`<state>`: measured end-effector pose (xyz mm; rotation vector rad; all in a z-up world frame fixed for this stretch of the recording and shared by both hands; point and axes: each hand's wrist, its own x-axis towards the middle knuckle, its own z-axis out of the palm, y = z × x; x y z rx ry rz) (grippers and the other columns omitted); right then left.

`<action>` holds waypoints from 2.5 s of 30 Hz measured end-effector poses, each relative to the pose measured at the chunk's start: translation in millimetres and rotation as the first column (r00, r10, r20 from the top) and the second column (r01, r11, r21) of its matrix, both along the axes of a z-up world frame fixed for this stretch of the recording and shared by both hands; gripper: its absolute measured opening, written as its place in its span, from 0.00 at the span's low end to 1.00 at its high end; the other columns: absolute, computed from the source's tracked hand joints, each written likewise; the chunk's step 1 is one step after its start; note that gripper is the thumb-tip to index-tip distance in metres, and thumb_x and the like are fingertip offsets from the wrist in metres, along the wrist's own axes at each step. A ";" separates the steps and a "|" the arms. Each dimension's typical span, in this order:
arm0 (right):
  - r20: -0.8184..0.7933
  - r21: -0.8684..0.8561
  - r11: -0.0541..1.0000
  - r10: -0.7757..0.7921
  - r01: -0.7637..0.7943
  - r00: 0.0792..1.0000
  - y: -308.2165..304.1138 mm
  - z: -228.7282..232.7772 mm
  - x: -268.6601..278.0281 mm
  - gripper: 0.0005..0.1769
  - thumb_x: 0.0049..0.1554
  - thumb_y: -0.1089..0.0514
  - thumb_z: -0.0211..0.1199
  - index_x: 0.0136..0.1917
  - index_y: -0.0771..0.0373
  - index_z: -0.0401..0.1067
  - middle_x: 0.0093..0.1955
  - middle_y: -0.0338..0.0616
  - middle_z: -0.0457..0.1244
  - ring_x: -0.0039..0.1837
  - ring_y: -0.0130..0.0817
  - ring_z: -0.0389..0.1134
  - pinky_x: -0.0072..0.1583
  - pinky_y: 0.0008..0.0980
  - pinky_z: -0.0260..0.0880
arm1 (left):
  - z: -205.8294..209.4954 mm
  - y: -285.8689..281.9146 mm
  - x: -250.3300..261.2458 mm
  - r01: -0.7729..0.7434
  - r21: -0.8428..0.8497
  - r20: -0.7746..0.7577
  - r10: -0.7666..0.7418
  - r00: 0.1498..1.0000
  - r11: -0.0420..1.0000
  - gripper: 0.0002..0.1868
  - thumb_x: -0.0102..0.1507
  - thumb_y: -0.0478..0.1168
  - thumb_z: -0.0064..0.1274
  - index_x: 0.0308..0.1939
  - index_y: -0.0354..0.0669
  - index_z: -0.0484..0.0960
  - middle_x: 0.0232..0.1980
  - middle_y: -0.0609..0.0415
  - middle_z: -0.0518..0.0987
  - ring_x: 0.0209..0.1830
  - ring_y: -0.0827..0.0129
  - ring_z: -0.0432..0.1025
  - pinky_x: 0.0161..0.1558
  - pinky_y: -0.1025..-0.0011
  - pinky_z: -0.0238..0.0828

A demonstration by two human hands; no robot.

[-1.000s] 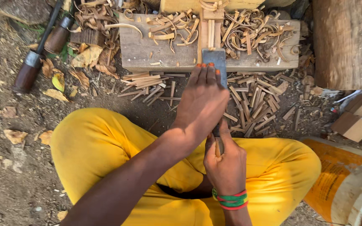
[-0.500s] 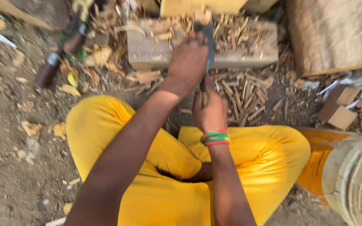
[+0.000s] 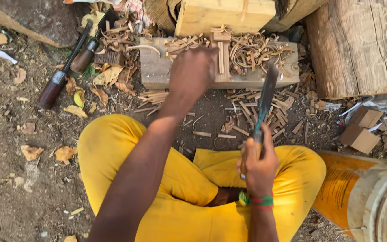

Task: The person uses a chisel to carve grooves and details into a small wooden piece held against a block on the ground, using their hands to clear wood shavings.

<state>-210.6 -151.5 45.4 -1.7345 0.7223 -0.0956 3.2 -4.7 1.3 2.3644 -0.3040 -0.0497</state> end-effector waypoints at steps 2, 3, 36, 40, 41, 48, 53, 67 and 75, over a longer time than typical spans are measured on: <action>-0.016 -0.003 1.000 0.019 -0.019 1.000 -6.5 -10.6 -13.1 0.29 0.63 0.59 0.58 0.76 0.58 0.61 0.33 0.34 0.59 0.28 0.20 0.60 0.28 0.25 0.61 | -1.1 -7.7 -0.7 0.068 0.042 0.084 -0.072 0.994 0.997 0.13 0.66 0.39 0.55 0.54 0.50 0.85 0.45 0.45 0.84 0.41 0.53 0.79 0.50 0.54 0.77; -0.017 0.006 0.999 0.031 -0.031 0.999 -6.5 -16.3 -19.4 0.30 0.62 0.58 0.58 0.76 0.58 0.61 0.33 0.33 0.59 0.27 0.20 0.59 0.28 0.25 0.60 | -3.1 -9.4 -0.7 0.113 0.077 0.117 -0.122 0.986 0.991 0.14 0.65 0.41 0.57 0.54 0.48 0.85 0.47 0.46 0.84 0.46 0.55 0.79 0.55 0.54 0.75; -0.191 -0.466 0.780 0.372 -0.418 0.908 -5.8 -22.3 -17.0 0.29 0.59 0.60 0.65 0.73 0.65 0.68 0.41 0.59 0.68 0.39 0.44 0.70 0.46 0.36 0.70 | -15.1 -13.9 -11.6 0.129 0.307 0.119 -0.172 0.978 0.943 0.25 0.62 0.27 0.50 0.59 0.59 0.83 0.65 0.61 0.79 0.64 0.62 0.71 0.71 0.48 0.57; -0.009 -0.637 0.654 0.523 -0.408 0.852 -2.3 -16.5 -14.4 0.27 0.63 0.61 0.60 0.74 0.70 0.64 0.56 0.66 0.68 0.55 0.57 0.72 0.53 0.40 0.71 | -17.5 -14.9 -16.7 0.121 0.316 0.136 -0.171 0.976 0.941 0.26 0.61 0.27 0.53 0.60 0.57 0.83 0.66 0.60 0.78 0.66 0.63 0.71 0.73 0.50 0.56; -0.042 -0.601 0.685 0.488 -0.412 0.872 -0.8 -14.6 -14.3 0.27 0.62 0.60 0.60 0.73 0.69 0.65 0.54 0.64 0.69 0.51 0.54 0.73 0.51 0.39 0.71 | -18.9 -17.1 -16.6 0.117 0.312 0.131 -0.164 0.978 0.943 0.26 0.60 0.28 0.55 0.60 0.57 0.83 0.66 0.59 0.77 0.65 0.62 0.71 0.72 0.49 0.56; -0.120 -0.518 0.749 0.414 -0.413 0.902 8.9 -8.5 -12.1 0.26 0.61 0.58 0.61 0.71 0.66 0.67 0.48 0.61 0.70 0.45 0.50 0.75 0.48 0.39 0.72 | -25.7 -23.8 -15.8 0.098 0.298 0.101 -0.133 0.986 0.949 0.28 0.57 0.27 0.57 0.59 0.56 0.83 0.66 0.56 0.77 0.62 0.63 0.72 0.71 0.45 0.55; -0.107 -0.554 0.724 0.427 -0.410 0.898 12.1 -6.0 -11.4 0.26 0.61 0.59 0.61 0.71 0.67 0.67 0.50 0.62 0.70 0.47 0.52 0.75 0.49 0.40 0.72 | -22.3 -24.8 -16.9 0.098 0.307 0.084 -0.129 0.988 0.947 0.28 0.56 0.28 0.58 0.59 0.55 0.83 0.65 0.55 0.77 0.60 0.64 0.74 0.71 0.44 0.56; -0.447 -0.446 0.732 0.317 -0.516 0.836 25.0 20.5 6.8 0.31 0.59 0.60 0.60 0.75 0.58 0.65 0.33 0.62 0.66 0.34 0.56 0.69 0.40 0.46 0.66 | -15.0 -24.4 -16.7 0.068 0.289 0.166 -0.120 0.979 0.955 0.26 0.55 0.30 0.58 0.57 0.51 0.84 0.62 0.53 0.79 0.61 0.62 0.74 0.71 0.46 0.57; -0.175 -0.543 0.719 0.407 -0.433 0.896 32.9 11.6 15.4 0.27 0.58 0.63 0.60 0.71 0.67 0.66 0.40 0.61 0.68 0.41 0.55 0.72 0.41 0.41 0.71 | 0.1 -37.6 -73.7 0.283 0.345 0.063 -0.323 0.944 0.895 0.22 0.62 0.36 0.48 0.59 0.31 0.78 0.61 0.37 0.77 0.67 0.50 0.70 0.70 0.56 0.63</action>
